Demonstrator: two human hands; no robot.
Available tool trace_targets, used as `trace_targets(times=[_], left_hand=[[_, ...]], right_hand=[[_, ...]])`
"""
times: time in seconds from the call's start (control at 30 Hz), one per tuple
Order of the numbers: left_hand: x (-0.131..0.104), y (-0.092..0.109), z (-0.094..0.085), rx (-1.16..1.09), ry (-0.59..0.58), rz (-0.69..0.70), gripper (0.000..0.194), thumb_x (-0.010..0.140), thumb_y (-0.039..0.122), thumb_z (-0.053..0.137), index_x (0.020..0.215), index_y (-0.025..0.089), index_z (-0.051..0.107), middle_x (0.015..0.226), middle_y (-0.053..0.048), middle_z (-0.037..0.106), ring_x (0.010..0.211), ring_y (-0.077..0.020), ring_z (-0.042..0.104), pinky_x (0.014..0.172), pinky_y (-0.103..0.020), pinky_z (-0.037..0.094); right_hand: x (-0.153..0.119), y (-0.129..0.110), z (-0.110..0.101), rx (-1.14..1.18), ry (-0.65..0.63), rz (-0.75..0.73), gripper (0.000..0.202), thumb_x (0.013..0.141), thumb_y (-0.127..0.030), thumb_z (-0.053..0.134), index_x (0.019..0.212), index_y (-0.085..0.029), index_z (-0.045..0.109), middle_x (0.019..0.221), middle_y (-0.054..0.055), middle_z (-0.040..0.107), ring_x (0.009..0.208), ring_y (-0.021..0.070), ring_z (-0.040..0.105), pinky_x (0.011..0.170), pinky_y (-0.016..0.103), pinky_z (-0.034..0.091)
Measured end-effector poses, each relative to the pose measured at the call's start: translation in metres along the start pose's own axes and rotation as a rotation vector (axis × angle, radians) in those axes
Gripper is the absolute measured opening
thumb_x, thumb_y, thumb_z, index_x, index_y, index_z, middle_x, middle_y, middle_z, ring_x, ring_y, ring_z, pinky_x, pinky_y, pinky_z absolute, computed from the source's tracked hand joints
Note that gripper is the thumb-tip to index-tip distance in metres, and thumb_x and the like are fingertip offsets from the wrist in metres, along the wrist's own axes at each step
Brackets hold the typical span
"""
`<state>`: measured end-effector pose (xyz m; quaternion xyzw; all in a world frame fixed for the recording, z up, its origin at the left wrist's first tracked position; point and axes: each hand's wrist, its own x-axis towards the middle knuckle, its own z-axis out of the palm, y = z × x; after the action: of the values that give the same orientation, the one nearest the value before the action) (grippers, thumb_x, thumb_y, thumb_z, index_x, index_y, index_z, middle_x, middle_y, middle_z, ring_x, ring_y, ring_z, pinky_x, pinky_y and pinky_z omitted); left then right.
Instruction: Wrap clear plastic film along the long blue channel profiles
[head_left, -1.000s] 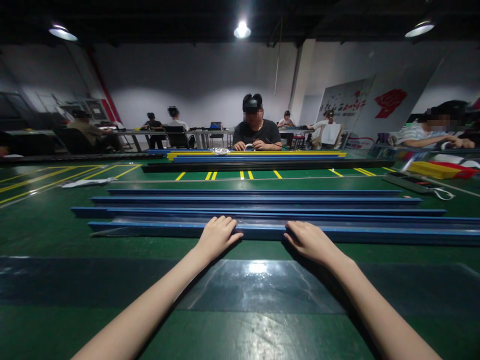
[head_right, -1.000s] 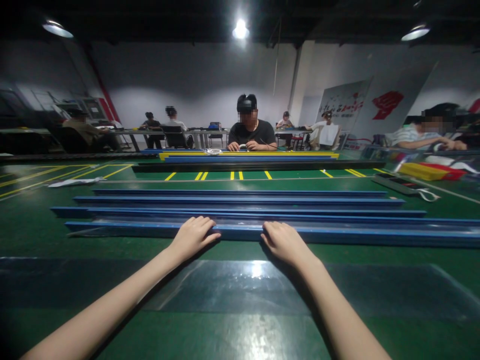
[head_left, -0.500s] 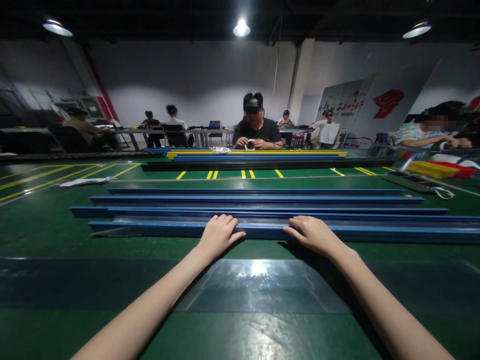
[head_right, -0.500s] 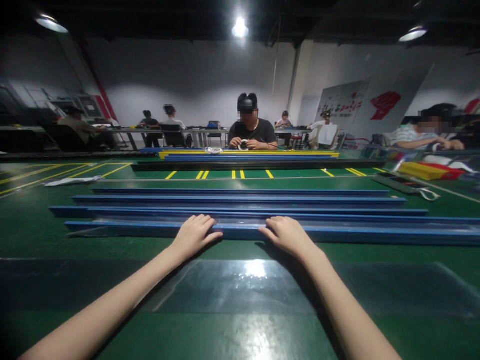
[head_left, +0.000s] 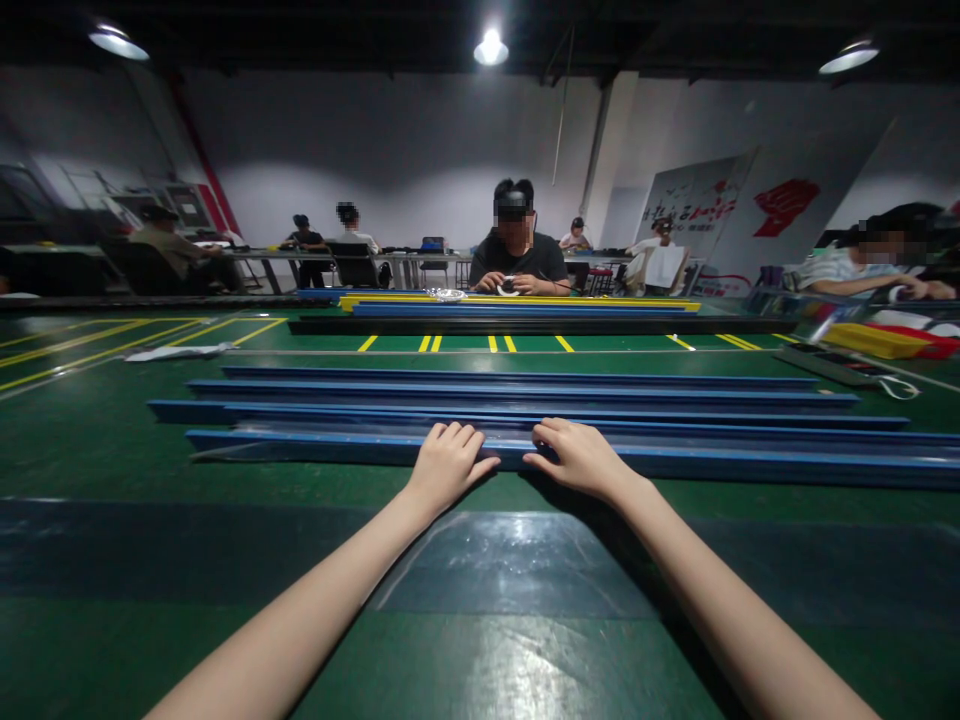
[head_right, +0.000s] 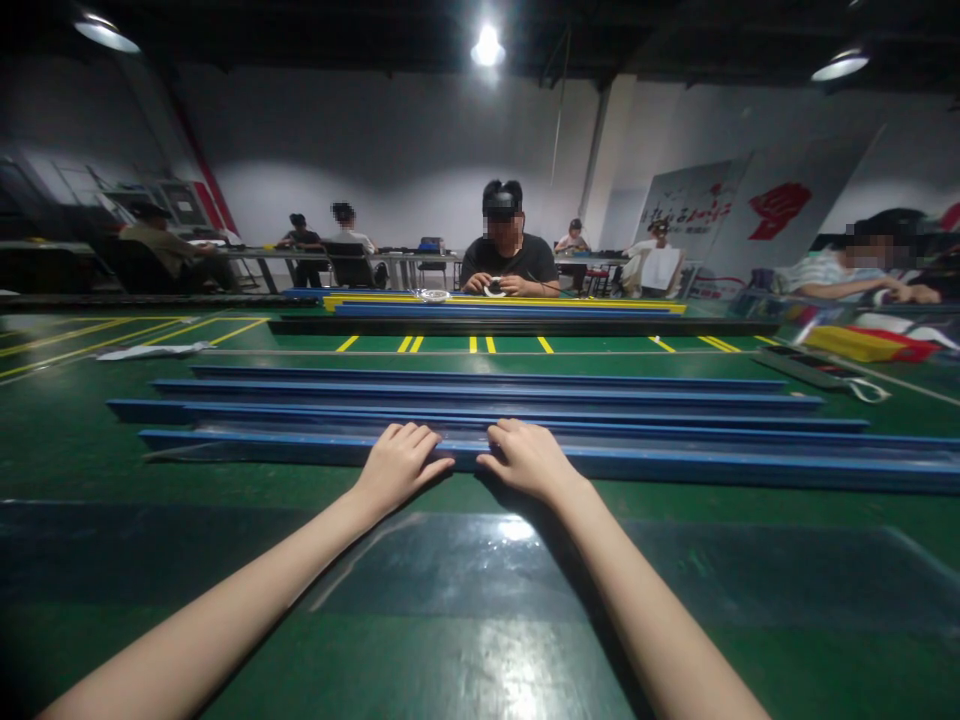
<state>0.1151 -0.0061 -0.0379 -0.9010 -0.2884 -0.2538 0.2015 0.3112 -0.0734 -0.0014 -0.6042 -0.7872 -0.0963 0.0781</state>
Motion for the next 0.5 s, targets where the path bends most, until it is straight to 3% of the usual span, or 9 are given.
trace_targets(times=[0.27, 0.5], left_hand=[[-0.0004, 0.0007, 0.0002, 0.014, 0.004, -0.006, 0.032, 0.082, 0.045, 0.041, 0.081, 0.016, 0.054, 0.079, -0.005, 0.060, 0.075, -0.0189, 0.050, 0.068, -0.032, 0.032], [-0.0004, 0.0005, 0.0008, -0.002, -0.003, -0.012, 0.032, 0.083, 0.045, 0.041, 0.083, 0.016, 0.055, 0.079, -0.005, 0.059, 0.076, -0.0191, 0.050, 0.068, -0.032, 0.032]], right_hand=[[0.0001, -0.0031, 0.0058, 0.023, 0.028, -0.038, 0.013, 0.082, -0.028, 0.044, 0.077, -0.018, 0.051, 0.083, 0.003, 0.054, 0.077, 0.0135, 0.050, 0.060, 0.023, 0.030], [-0.0024, -0.0035, 0.0078, 0.002, 0.070, -0.083, 0.012, 0.083, -0.023, 0.041, 0.077, -0.018, 0.049, 0.082, 0.003, 0.053, 0.076, 0.0132, 0.049, 0.061, 0.023, 0.030]])
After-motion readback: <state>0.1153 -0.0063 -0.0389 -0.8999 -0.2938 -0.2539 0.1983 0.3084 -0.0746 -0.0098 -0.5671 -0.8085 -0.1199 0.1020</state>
